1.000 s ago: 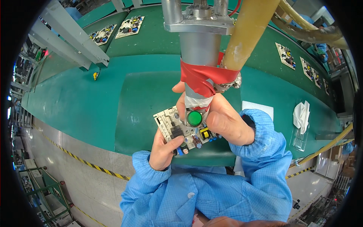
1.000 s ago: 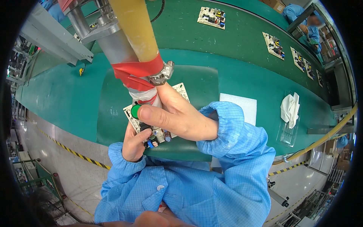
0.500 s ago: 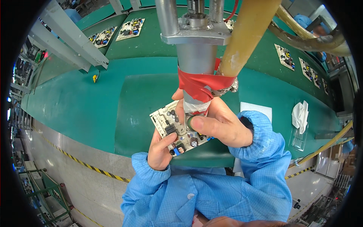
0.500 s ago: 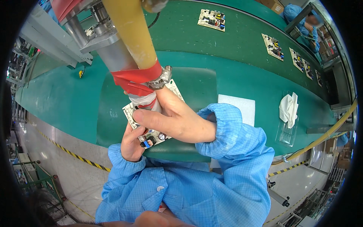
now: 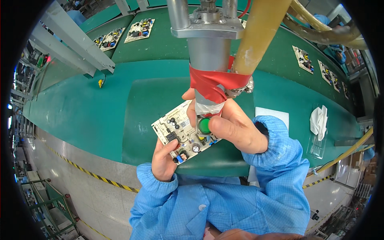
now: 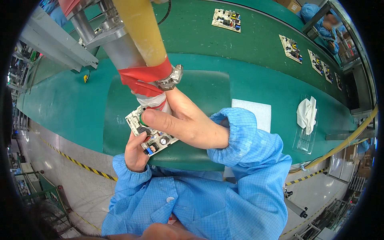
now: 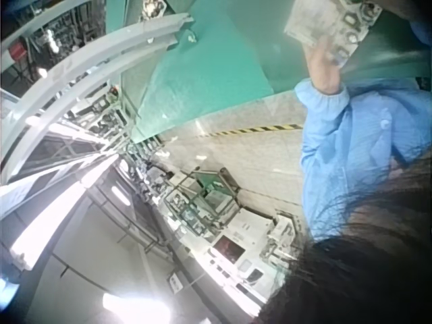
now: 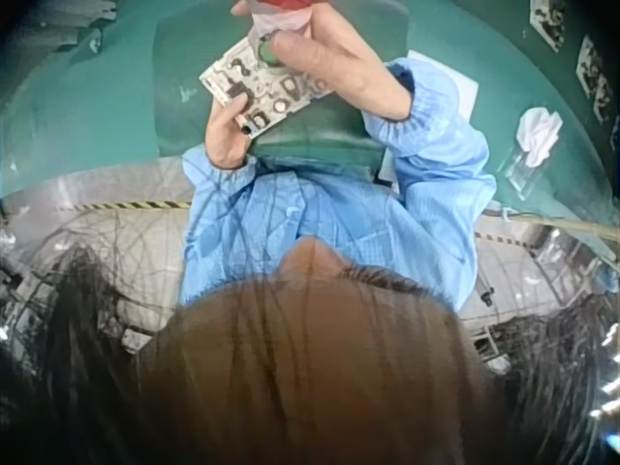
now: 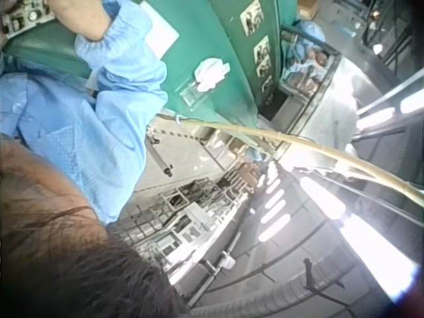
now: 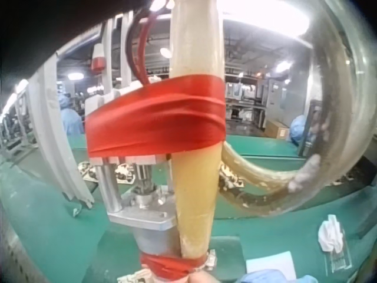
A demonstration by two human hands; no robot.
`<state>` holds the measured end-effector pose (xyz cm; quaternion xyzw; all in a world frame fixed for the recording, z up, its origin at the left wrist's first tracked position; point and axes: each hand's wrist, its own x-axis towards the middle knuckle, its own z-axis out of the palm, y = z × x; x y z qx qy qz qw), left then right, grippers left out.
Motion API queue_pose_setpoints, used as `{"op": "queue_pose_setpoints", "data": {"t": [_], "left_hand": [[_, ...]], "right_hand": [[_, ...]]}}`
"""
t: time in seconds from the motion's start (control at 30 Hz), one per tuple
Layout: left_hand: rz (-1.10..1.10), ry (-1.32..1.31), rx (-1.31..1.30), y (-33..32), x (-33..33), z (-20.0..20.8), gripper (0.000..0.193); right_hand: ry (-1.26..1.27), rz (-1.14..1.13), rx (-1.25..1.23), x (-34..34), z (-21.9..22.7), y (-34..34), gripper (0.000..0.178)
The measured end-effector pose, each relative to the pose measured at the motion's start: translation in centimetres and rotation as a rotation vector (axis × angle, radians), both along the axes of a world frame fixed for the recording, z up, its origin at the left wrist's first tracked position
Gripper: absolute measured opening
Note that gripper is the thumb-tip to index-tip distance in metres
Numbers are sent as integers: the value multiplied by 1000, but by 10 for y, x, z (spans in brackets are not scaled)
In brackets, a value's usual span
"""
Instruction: Assembling components onto a printed circuit board at a manufacturing workstation using a specialized assembly tool.
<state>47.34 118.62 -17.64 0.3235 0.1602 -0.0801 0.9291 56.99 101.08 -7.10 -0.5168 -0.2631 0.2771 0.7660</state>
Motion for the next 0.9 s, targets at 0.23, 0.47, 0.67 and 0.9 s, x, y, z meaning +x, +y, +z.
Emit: {"op": "queue_pose_setpoints", "data": {"t": [0.23, 0.47, 0.67, 0.9], "left_hand": [[5, 27, -111, 1, -6, -3, 60], [7, 28, -104, -1, -7, -2, 61], [76, -35, 149, 13, -13, -9, 63], [40, -45, 100, 24, -16, -4, 67]], "right_hand": [[-35, -20, -4, -2, -7, -1, 67], [-33, -29, 25, -5, -12, -2, 76], [-46, 0, 14, 3, -10, -3, 78], [-36, -37, -44, 5, -10, 1, 64]]}}
